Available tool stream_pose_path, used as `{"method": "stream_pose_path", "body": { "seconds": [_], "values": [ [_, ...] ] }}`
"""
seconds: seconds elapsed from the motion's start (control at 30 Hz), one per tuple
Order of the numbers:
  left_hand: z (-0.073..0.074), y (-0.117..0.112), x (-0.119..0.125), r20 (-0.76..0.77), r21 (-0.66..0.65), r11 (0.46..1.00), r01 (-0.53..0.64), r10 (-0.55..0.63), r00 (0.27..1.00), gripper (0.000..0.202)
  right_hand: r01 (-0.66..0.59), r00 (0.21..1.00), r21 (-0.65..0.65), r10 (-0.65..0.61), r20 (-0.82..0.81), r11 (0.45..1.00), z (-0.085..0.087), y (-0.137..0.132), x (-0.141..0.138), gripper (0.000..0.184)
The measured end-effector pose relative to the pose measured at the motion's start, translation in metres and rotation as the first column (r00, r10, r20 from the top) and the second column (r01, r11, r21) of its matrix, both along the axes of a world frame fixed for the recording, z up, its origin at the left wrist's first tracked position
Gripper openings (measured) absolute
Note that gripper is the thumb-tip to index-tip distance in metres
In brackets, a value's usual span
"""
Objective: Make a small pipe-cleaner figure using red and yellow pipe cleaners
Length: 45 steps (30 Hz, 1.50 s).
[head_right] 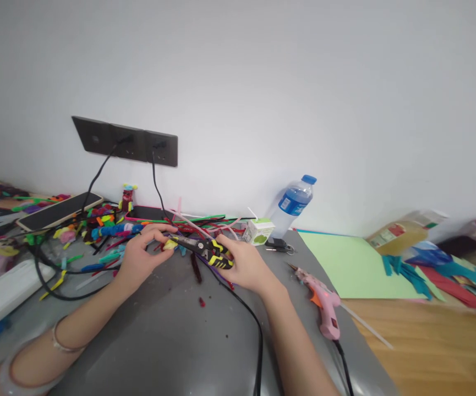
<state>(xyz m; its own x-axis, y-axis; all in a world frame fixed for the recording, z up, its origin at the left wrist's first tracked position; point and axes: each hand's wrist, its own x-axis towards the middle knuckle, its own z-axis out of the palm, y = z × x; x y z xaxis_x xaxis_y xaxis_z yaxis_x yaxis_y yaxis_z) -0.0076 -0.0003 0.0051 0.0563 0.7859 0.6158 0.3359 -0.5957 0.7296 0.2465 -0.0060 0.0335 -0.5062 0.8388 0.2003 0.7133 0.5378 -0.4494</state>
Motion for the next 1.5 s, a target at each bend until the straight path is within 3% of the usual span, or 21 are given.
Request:
{"method": "stream_pose_path", "body": {
  "seconds": [0.3,0.53,0.7,0.9,1.07,1.27,1.5],
  "values": [
    [-0.004,0.004,0.000,0.018,-0.054,0.998,-0.006,0.007,1.000,0.014,0.035,0.999,0.032,-0.036,0.035,0.999,-0.011,0.006,-0.002,0.014],
    [-0.008,0.006,0.001,0.001,-0.063,0.998,0.030,-0.030,1.000,0.013,0.035,0.999,0.108,-0.036,0.008,0.994,-0.020,0.011,0.003,0.044],
    [-0.008,0.006,0.000,0.043,-0.087,0.996,0.030,-0.026,0.999,0.012,0.087,0.996,0.084,-0.084,-0.036,0.993,-0.023,0.014,0.010,0.049],
    [-0.010,0.009,0.000,0.059,-0.070,0.997,0.027,-0.023,0.998,0.007,0.016,0.996,-0.009,-0.017,-0.088,1.000,-0.013,0.007,0.008,0.043],
    [-0.014,0.012,-0.004,0.033,-0.019,1.000,-0.001,0.002,0.999,0.014,-0.033,0.999,0.041,0.034,-0.021,0.999,-0.011,0.005,-0.002,0.030],
    [-0.014,0.014,-0.005,0.009,-0.005,1.000,-0.008,0.008,1.000,0.015,0.019,1.000,0.195,-0.019,-0.003,0.981,-0.012,0.007,-0.002,0.040],
    [-0.013,0.013,-0.006,-0.005,0.007,1.000,-0.009,0.009,1.000,0.013,0.029,0.999,0.181,-0.031,0.009,0.983,-0.010,0.006,-0.001,0.031]
  ]
}}
